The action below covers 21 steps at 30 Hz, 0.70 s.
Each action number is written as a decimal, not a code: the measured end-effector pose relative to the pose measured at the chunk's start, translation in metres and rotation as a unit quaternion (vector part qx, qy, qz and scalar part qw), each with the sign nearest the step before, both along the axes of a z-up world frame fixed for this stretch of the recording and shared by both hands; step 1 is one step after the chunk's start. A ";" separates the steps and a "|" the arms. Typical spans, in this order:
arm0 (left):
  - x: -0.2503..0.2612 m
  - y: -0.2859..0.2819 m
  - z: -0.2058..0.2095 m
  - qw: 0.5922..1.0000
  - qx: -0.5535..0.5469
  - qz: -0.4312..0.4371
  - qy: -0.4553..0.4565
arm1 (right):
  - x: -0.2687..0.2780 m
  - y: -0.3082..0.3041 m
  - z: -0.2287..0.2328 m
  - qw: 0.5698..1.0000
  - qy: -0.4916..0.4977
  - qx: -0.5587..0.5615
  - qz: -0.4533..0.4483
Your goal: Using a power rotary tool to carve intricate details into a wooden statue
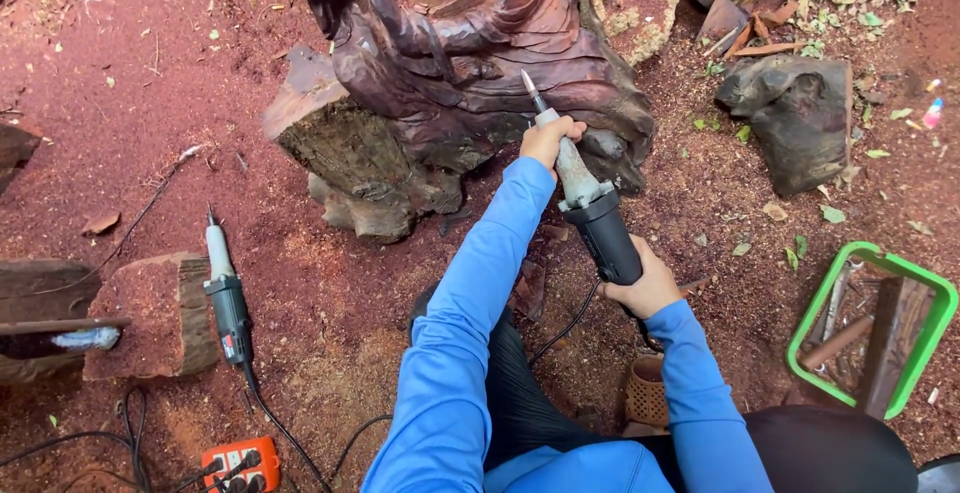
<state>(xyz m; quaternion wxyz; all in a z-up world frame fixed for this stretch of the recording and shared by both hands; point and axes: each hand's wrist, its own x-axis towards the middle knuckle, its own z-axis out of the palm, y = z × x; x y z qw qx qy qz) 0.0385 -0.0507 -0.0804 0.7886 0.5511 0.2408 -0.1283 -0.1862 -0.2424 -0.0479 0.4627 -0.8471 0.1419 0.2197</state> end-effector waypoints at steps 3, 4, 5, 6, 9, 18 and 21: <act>0.001 0.003 -0.003 1.000 -0.008 0.000 -0.008 | 0.005 0.003 -0.005 1.000 0.001 -0.007 0.010; -0.002 0.000 0.001 1.000 -0.013 0.010 -0.009 | 0.004 0.003 -0.003 1.000 0.000 -0.012 0.020; -0.004 -0.001 0.006 0.999 -0.025 0.025 -0.015 | 0.006 0.003 0.000 1.000 -0.003 -0.015 0.020; -0.006 -0.002 0.011 0.998 -0.037 0.040 -0.021 | 0.009 0.004 0.003 1.000 -0.007 -0.018 0.019; -0.013 0.002 0.023 0.996 -0.065 0.060 -0.028 | 0.009 0.003 -0.001 0.998 -0.005 -0.048 0.029; -0.014 0.005 0.054 1.000 0.026 0.009 -0.004 | 0.005 0.016 0.017 0.999 -0.009 -0.036 -0.002; -0.012 -0.001 0.049 0.997 0.068 -0.047 -0.002 | 0.001 0.007 -0.002 0.999 -0.020 -0.024 -0.019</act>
